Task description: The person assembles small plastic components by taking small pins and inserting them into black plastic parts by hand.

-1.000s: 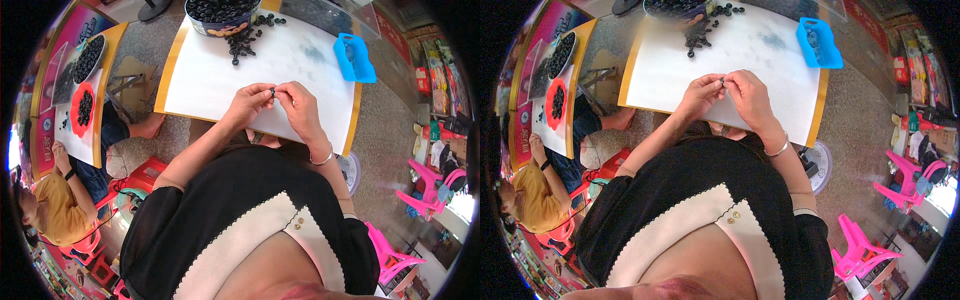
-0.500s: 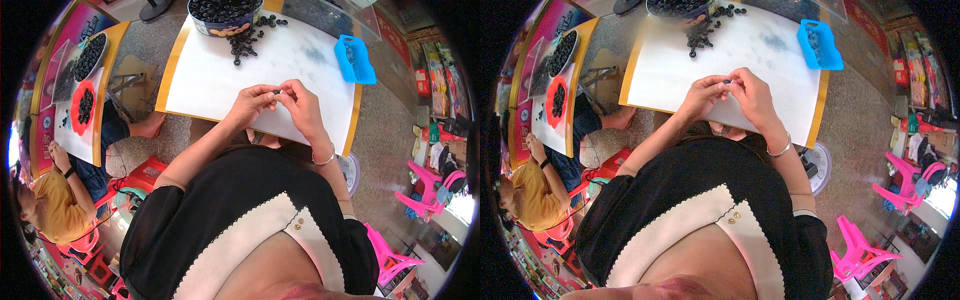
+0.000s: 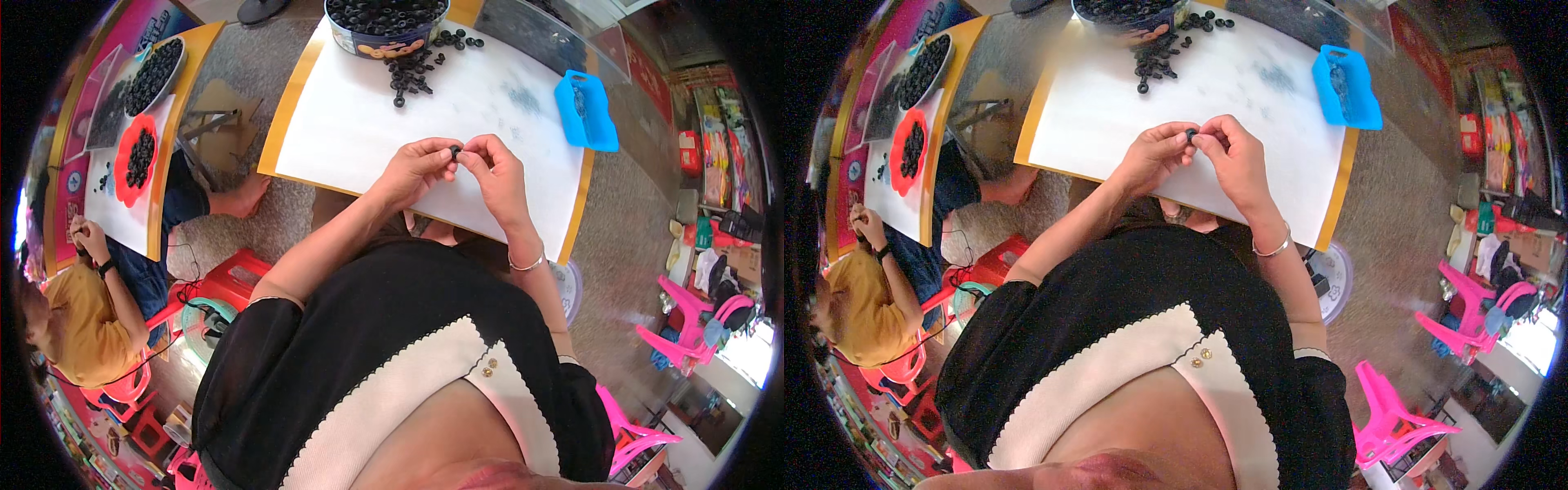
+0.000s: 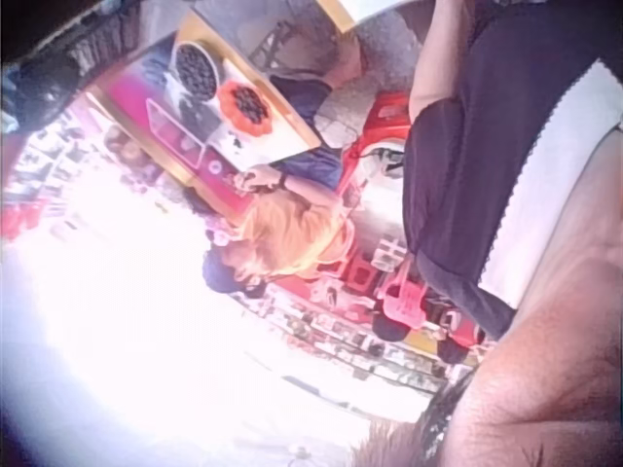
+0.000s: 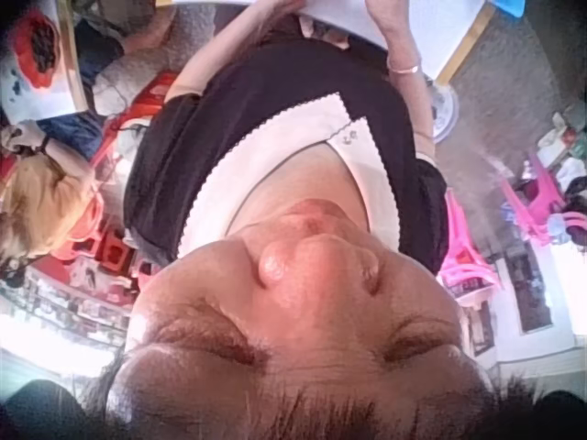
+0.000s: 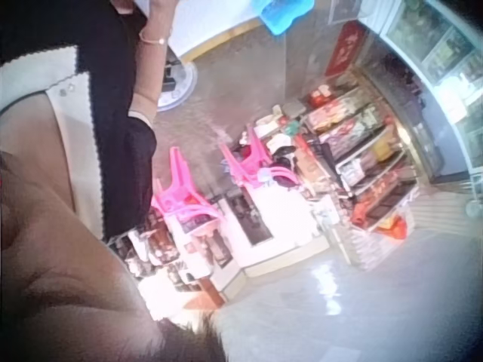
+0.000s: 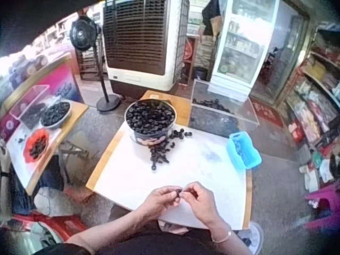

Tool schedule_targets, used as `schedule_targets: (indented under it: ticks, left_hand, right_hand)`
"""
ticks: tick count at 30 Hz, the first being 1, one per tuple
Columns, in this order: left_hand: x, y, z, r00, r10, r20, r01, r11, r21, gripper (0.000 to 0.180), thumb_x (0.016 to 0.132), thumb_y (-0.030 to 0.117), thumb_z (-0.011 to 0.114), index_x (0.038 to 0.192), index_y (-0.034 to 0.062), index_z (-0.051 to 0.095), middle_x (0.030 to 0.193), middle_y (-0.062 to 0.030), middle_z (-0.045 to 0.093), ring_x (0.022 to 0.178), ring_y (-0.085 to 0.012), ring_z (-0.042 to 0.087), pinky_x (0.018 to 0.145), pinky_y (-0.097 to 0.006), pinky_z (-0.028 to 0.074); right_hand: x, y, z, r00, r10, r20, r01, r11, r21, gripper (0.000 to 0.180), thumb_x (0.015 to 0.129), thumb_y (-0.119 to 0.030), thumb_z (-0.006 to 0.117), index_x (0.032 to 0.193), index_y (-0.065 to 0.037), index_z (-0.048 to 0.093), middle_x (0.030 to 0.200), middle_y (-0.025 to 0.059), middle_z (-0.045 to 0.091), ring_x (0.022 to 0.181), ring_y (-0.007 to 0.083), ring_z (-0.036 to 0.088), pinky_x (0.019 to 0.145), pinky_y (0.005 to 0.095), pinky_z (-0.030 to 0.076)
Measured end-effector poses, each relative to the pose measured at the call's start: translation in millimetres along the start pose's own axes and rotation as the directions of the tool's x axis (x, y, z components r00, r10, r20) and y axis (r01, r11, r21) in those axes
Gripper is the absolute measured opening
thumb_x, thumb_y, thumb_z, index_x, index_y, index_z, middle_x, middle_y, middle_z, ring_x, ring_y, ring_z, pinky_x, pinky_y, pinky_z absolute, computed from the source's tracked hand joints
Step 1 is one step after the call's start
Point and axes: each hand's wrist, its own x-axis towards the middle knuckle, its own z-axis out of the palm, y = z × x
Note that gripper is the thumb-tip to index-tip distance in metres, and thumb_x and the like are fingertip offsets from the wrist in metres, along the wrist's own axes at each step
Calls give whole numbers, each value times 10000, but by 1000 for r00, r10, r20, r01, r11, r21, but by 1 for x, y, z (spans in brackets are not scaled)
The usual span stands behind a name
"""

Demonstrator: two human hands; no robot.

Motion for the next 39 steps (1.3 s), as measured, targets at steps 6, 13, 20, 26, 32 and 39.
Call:
schedule_targets:
  ticks: [6, 13, 20, 26, 32, 39]
  left_hand:
    - [3, -5, -3, 999, 33, 24, -33, 999, 17, 240, 919, 79, 574, 1128, -37, 587, 899, -84, 625, 733, -140, 583, 715, -247, 499]
    - [-6, 6, 4, 1000, 19, -17, -19, 1000, 0, 250, 907, 96, 598, 1123, -30, 584, 946, -94, 627, 762, -123, 577, 705, -239, 502]
    - [-15, 25, -18, 1000, 21, 21, -22, 1000, 23, 238, 919, 100, 581, 1121, -26, 584, 974, -92, 627, 783, -112, 588, 714, -235, 510]
    - [-12, 26, -24, 999, 2, 53, 0, 999, -38, 254, 913, 108, 592, 1130, -23, 573, 971, -88, 625, 778, -113, 596, 721, -235, 518]
    - [-13, 26, -26, 995, -29, 91, 35, 997, -67, 263, 906, 116, 605, 1129, -19, 573, 968, -81, 629, 779, -115, 604, 724, -241, 526]
    - [-13, 25, -25, 997, -20, 73, 27, 996, -88, 255, 911, 105, 597, 1130, -26, 583, 967, -83, 638, 784, -118, 609, 722, -247, 531]
  right_hand:
    - [8, 7, 1, 991, 121, 60, -131, 967, 217, 106, 854, -90, 606, 926, -24, 565, 801, -12, 541, 704, 58, 455, 643, 205, 390]
    - [23, 0, -5, 996, 73, -42, -63, 977, 202, 126, 858, -92, 593, 953, -13, 568, 816, -10, 540, 711, 63, 448, 647, 209, 385]
    - [86, 32, 1, 965, -218, -144, 148, 910, -388, 109, 796, -127, 627, 863, -46, 658, 810, 105, 612, 725, 217, 591, 693, 321, 473]
    - [113, 31, 26, 948, -318, 13, 270, 781, -563, 136, 779, -153, 648, 858, -42, 654, 823, 125, 609, 778, 281, 593, 714, 389, 472]
    - [125, 38, 42, 910, -406, 83, 370, 707, -603, 148, 769, -128, 643, 891, -43, 637, 812, 129, 597, 765, 297, 582, 709, 399, 471]
    - [86, 15, 23, 987, -124, -101, 115, 989, -93, 169, 830, -100, 629, 983, -34, 655, 861, 71, 649, 744, 164, 589, 697, 301, 477]
